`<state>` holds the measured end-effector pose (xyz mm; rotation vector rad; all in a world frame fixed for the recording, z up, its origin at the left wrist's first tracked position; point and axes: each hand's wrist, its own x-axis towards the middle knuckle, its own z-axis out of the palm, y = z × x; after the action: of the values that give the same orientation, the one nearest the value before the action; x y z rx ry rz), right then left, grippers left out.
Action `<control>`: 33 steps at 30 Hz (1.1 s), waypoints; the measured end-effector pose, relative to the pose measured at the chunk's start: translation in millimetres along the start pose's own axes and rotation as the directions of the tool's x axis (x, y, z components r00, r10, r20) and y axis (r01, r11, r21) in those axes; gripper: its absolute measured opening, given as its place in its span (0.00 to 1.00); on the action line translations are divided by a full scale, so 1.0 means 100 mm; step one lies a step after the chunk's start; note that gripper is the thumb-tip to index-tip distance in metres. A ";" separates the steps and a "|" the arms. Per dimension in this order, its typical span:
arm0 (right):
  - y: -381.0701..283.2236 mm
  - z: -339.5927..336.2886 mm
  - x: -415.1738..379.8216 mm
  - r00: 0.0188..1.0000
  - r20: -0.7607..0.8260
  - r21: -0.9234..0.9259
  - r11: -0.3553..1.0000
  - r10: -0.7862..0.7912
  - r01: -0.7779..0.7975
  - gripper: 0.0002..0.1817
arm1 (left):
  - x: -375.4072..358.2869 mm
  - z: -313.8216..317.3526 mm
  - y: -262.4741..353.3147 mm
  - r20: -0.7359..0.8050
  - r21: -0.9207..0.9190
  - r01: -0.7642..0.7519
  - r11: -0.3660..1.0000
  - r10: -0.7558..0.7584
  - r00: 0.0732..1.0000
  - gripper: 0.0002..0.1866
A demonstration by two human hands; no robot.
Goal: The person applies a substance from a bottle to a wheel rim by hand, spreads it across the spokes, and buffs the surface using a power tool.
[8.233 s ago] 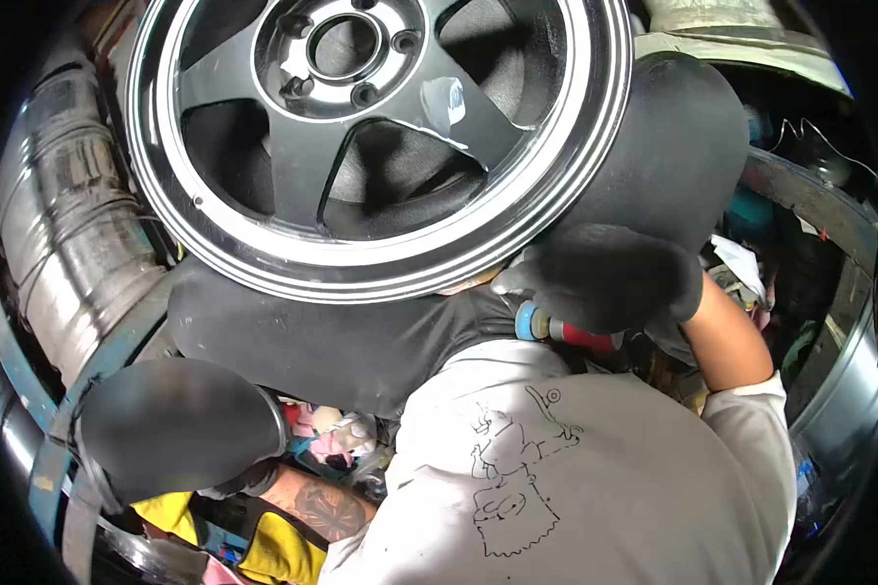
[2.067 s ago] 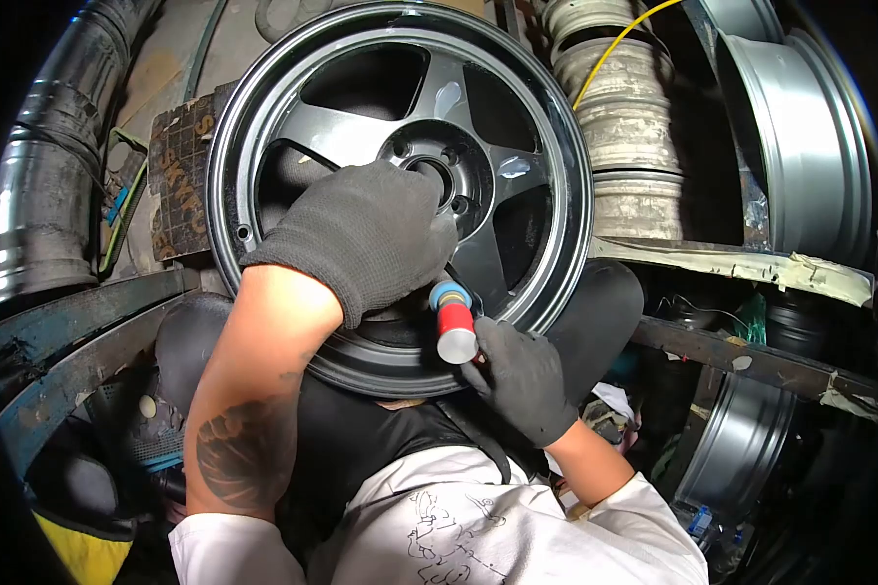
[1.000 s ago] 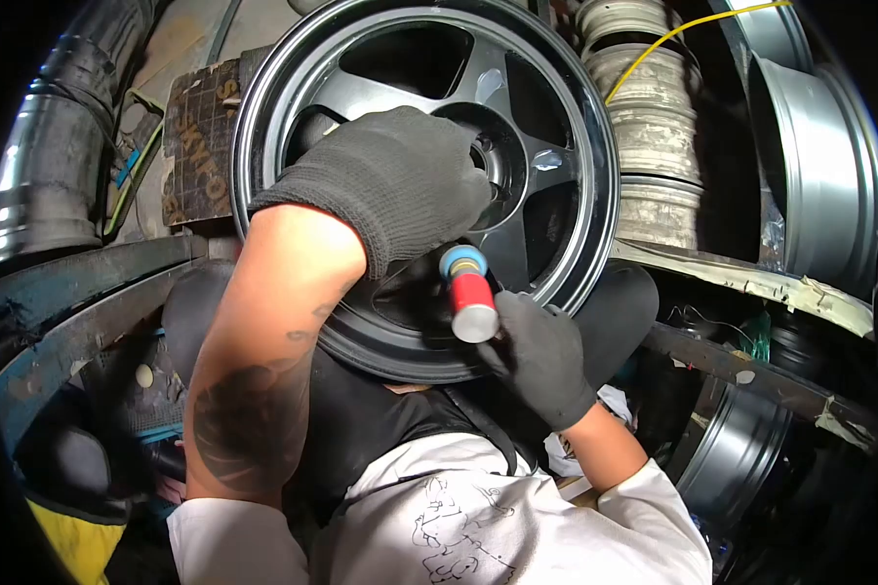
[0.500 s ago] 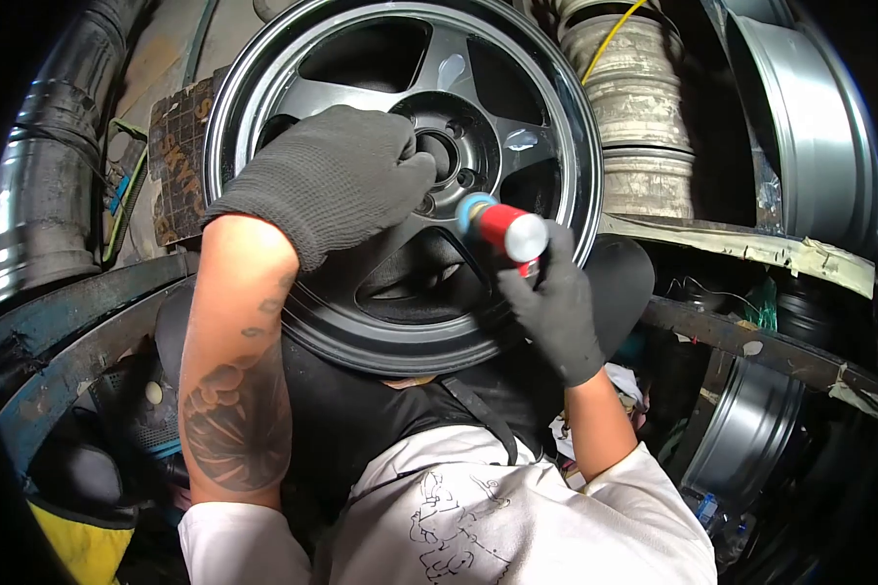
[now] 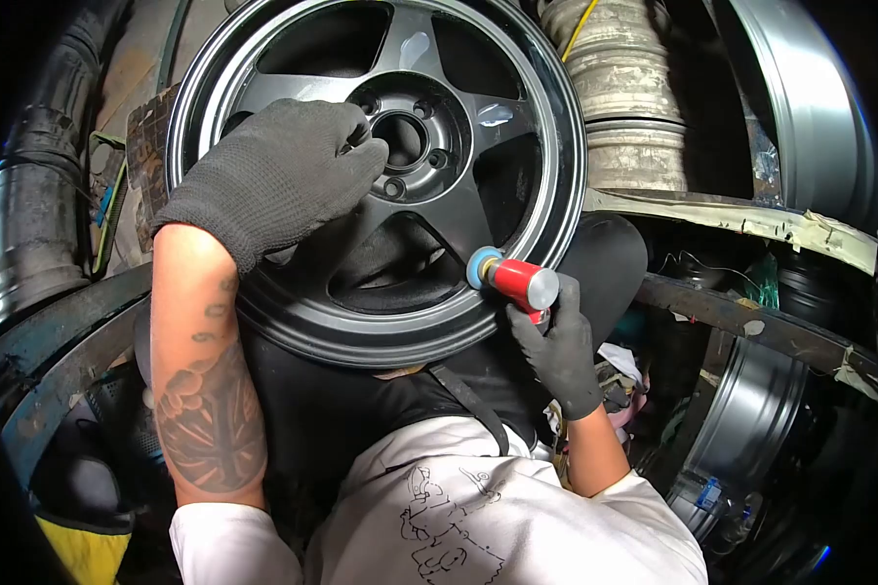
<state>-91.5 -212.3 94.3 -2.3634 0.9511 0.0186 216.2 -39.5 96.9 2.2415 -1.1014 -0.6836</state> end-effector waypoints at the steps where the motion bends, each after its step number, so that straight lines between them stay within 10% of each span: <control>1: 0.00 0.00 -0.02 1.000 -0.002 -0.045 0.999 -0.009 0.009 0.27 | 0.01 0.00 0.00 -0.004 0.004 -0.013 1.000 0.013 1.000 0.22; 30: -0.38 0.01 0.18 0.947 0.300 -0.159 0.972 -0.117 0.170 0.27 | -0.02 -0.04 -0.01 -0.010 0.142 -0.224 0.964 0.228 0.974 0.21; 33: -0.39 -0.07 0.18 0.949 0.284 -0.141 0.973 -0.139 0.185 0.28 | -0.04 -0.04 0.03 -0.026 0.012 -0.031 0.999 0.032 0.999 0.21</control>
<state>-54.8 -204.9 115.8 -2.5014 0.6411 0.3629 215.2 -36.6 102.6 2.2317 -1.1278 -0.6344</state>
